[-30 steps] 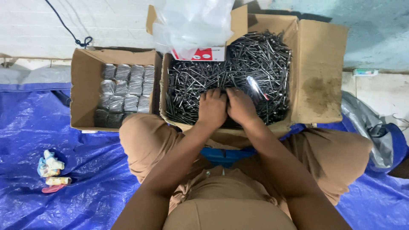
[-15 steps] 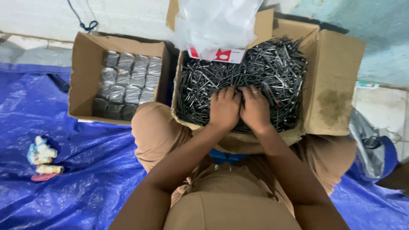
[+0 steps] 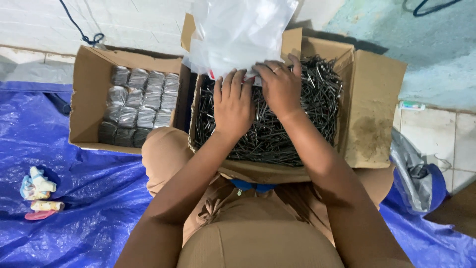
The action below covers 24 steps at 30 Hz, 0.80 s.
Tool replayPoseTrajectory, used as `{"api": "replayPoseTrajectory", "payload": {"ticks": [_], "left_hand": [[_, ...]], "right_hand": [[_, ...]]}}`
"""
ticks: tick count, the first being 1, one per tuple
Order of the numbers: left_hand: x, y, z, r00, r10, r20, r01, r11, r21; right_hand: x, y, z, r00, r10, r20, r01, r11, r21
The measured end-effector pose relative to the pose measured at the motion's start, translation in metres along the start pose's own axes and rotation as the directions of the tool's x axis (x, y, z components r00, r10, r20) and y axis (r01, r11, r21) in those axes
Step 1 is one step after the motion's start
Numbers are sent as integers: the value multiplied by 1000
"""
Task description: The person scoops loose nails from a large cardboard box into small plastic bags, seals them, and places the filled bags into a second cardboard box. The person repeats this scooping, filling, and placing process throughout the clip.
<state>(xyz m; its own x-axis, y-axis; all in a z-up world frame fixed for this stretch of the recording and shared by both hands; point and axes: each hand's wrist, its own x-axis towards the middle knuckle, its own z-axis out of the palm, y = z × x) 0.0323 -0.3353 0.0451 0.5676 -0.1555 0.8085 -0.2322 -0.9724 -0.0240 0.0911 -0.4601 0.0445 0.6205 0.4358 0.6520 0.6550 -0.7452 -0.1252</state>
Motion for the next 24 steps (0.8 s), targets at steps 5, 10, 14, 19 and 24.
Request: {"api": "replayPoseTrajectory", "payload": {"ticks": [5, 10, 14, 19, 24], "left_hand": [[4, 1, 0, 1000, -16, -9, 16, 1000, -9], [0, 13, 0, 999, -38, 3, 38, 998, -52], [-16, 33, -8, 835, -287, 470, 549, 504, -667], [-33, 43, -6, 599, -252, 760, 691, -317, -650], [-56, 49, 0, 552, -188, 812, 719, -386, -578]], "right_hand": [[-10, 12, -5, 988, 15, -153, -1, 995, 95], [-33, 17, -20, 977, 21, -213, 25, 978, 209], [-52, 7, -44, 978, 107, -179, -36, 933, 358], [-93, 2, -54, 991, 35, -127, 29, 881, 472], [-144, 4, -45, 950, 311, 35, -249, 682, 688]]}}
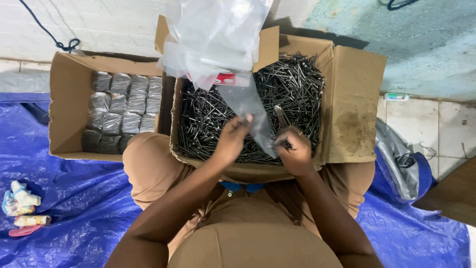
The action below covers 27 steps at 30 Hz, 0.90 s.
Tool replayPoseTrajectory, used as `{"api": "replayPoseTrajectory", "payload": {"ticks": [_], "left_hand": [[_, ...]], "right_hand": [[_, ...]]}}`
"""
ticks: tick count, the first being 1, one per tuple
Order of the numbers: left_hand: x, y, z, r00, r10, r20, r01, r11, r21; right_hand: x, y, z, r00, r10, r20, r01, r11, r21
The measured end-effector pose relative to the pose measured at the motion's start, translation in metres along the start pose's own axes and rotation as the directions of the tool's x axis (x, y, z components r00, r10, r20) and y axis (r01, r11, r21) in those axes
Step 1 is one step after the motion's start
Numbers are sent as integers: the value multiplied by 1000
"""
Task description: The person scoops loose nails from a large cardboard box into small plastic bags, seals them, and places the filled bags into a second cardboard box. The person repeats this scooping, filling, and placing process throughout the clip.
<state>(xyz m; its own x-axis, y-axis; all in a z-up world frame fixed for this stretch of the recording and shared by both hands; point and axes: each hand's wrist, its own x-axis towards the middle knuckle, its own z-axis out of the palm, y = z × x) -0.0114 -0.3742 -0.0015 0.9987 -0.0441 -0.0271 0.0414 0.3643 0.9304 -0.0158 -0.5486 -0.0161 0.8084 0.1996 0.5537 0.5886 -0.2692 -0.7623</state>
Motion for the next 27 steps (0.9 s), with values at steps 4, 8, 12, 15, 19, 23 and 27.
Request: {"api": "replayPoseTrajectory", "payload": {"ticks": [4, 8, 12, 15, 19, 23, 27], "left_hand": [[-22, 1, 9, 976, -22, 215, 6, 997, 73], [-29, 15, 23, 972, -183, 150, 92, 876, 474], [-33, 20, 29, 992, -106, 65, 70, 910, 409], [-24, -1, 18, 997, -56, -48, 67, 961, 268], [-16, 0, 6, 975, -195, -110, 183, 976, -115], [-17, 13, 7, 939, -345, -6, 314, 861, -399], [-14, 10, 3, 961, -272, 42, 273, 962, -12]], "right_hand": [[-12, 6, 4, 978, 200, -52, -196, 979, 63], [-4, -6, 5, 830, 558, -10, -522, 781, 342], [-7, -14, 20, 790, 612, 27, -560, 703, 437], [10, -34, 15, 791, 611, 14, -549, 700, 458], [16, -38, 13, 824, 566, 16, -546, 787, 287], [22, -42, 14, 874, 485, 18, -483, 864, 145], [21, -37, 20, 831, 557, 11, -534, 791, 297]]}}
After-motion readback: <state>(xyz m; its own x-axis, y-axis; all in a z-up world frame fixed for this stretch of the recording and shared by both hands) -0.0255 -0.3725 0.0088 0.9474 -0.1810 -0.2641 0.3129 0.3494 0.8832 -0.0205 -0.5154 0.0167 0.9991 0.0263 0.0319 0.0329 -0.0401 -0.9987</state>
